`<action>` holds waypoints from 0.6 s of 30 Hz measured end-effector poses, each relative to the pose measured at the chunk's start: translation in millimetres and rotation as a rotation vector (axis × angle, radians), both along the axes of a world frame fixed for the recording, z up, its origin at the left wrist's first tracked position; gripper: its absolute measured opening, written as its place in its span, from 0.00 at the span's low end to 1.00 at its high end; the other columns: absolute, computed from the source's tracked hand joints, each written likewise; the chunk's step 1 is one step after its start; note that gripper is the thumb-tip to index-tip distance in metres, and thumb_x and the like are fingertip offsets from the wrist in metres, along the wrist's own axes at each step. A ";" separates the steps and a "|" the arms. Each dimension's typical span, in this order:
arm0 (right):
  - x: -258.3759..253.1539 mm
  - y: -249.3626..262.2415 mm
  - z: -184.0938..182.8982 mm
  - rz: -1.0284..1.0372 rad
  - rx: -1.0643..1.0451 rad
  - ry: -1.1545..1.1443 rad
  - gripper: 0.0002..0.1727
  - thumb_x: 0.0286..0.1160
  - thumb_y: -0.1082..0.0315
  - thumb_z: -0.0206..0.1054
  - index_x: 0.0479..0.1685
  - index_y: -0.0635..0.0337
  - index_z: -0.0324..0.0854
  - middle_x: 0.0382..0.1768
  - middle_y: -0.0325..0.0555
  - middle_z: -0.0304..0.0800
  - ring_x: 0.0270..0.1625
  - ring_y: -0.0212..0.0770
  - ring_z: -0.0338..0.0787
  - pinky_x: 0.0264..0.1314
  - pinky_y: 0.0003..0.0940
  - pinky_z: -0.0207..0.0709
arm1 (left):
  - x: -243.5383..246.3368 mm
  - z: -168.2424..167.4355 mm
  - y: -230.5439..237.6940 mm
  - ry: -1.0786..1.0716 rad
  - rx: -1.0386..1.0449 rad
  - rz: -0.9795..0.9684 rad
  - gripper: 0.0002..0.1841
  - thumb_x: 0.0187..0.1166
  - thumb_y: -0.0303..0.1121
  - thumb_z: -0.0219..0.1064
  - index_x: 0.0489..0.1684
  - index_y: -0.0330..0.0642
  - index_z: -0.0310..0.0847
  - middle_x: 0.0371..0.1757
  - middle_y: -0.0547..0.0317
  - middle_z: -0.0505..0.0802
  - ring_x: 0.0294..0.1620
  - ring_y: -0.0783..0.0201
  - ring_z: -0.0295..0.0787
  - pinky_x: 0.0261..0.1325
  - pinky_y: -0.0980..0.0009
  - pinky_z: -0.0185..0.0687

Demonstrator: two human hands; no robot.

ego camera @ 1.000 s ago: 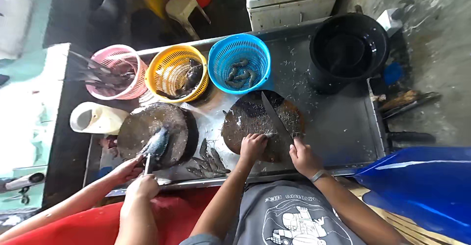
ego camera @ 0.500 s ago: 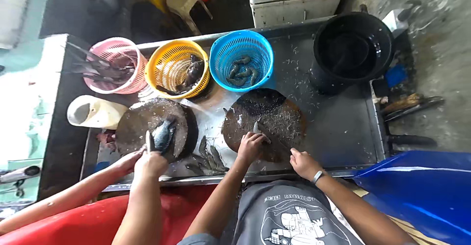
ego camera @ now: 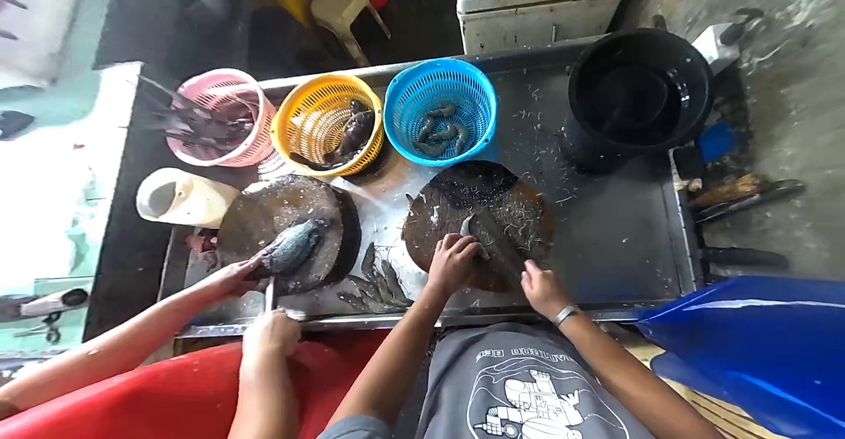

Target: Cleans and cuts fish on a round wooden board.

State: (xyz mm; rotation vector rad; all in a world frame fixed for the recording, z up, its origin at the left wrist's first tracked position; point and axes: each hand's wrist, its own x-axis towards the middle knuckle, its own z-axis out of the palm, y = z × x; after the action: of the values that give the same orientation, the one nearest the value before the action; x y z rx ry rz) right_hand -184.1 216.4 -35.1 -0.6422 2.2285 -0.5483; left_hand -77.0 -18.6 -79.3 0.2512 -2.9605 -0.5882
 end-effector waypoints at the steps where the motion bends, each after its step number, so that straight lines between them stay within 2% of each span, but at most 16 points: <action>1: -5.5 8.2 0.1 -0.071 -0.015 0.030 0.24 0.91 0.61 0.48 0.77 0.66 0.73 0.45 0.63 0.93 0.53 0.59 0.94 0.61 0.57 0.84 | 0.0 -0.7 -2.0 -0.006 -0.018 -0.011 0.13 0.87 0.32 0.60 0.57 0.59 0.91 0.66 0.68 0.92 0.74 0.55 0.81 0.73 0.50 0.75; 3: -17.1 27.8 2.3 -0.155 -0.048 0.115 0.28 0.91 0.59 0.51 0.82 0.66 0.71 0.47 0.63 0.94 0.54 0.60 0.95 0.62 0.59 0.84 | -0.4 -2.1 -4.0 -0.014 -0.037 -0.034 0.13 0.88 0.34 0.59 0.57 0.59 0.90 0.66 0.69 0.93 0.74 0.57 0.81 0.75 0.49 0.72; 7: -24.9 47.5 22.1 -0.096 -0.089 0.120 0.29 0.89 0.60 0.51 0.85 0.66 0.67 0.51 0.63 0.94 0.55 0.59 0.94 0.65 0.56 0.83 | 9.9 3.4 2.3 -0.074 -0.004 -0.180 0.14 0.87 0.30 0.58 0.58 0.56 0.89 0.65 0.68 0.93 0.72 0.58 0.83 0.76 0.47 0.71; 9: -24.4 38.1 30.6 -0.044 -0.097 0.079 0.28 0.90 0.60 0.49 0.84 0.63 0.71 0.51 0.61 0.94 0.55 0.57 0.94 0.64 0.55 0.84 | 16.2 7.0 8.8 -0.089 0.041 -0.246 0.15 0.85 0.27 0.58 0.57 0.55 0.89 0.65 0.68 0.93 0.72 0.57 0.84 0.75 0.45 0.71; 11: -19.8 20.2 32.0 0.018 -0.150 0.084 0.26 0.91 0.59 0.48 0.80 0.60 0.75 0.46 0.59 0.94 0.50 0.55 0.95 0.59 0.54 0.85 | 23.2 6.6 13.4 -0.059 0.056 -0.275 0.16 0.84 0.25 0.58 0.56 0.55 0.89 0.63 0.68 0.94 0.70 0.58 0.85 0.75 0.46 0.72; 15: -4.4 -17.5 32.8 0.116 -0.325 0.198 0.24 0.89 0.61 0.49 0.74 0.63 0.79 0.38 0.56 0.94 0.41 0.53 0.95 0.51 0.52 0.88 | 27.7 4.2 14.2 -0.024 0.057 -0.315 0.16 0.85 0.24 0.58 0.54 0.55 0.90 0.63 0.69 0.94 0.70 0.59 0.85 0.74 0.50 0.74; 16: -2.5 -25.2 30.3 0.155 -0.297 0.204 0.24 0.89 0.61 0.49 0.75 0.63 0.78 0.40 0.56 0.94 0.42 0.54 0.95 0.52 0.53 0.88 | 27.8 4.1 13.6 -0.020 0.055 -0.322 0.15 0.85 0.25 0.57 0.54 0.55 0.90 0.63 0.69 0.94 0.70 0.59 0.85 0.75 0.51 0.74; 18: -4.1 -38.7 24.3 0.255 -0.066 0.099 0.25 0.91 0.60 0.45 0.79 0.59 0.74 0.48 0.60 0.94 0.54 0.60 0.94 0.59 0.58 0.85 | 29.3 4.7 13.1 -0.009 0.043 -0.328 0.16 0.86 0.25 0.57 0.53 0.56 0.89 0.62 0.70 0.94 0.70 0.60 0.85 0.75 0.53 0.73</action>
State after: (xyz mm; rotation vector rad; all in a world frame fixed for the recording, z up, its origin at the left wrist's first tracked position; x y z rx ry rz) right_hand -188.2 177.7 -10.9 -0.9908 2.1824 -0.4703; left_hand -47.7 -5.5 -74.6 -0.2354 -3.0196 -0.6870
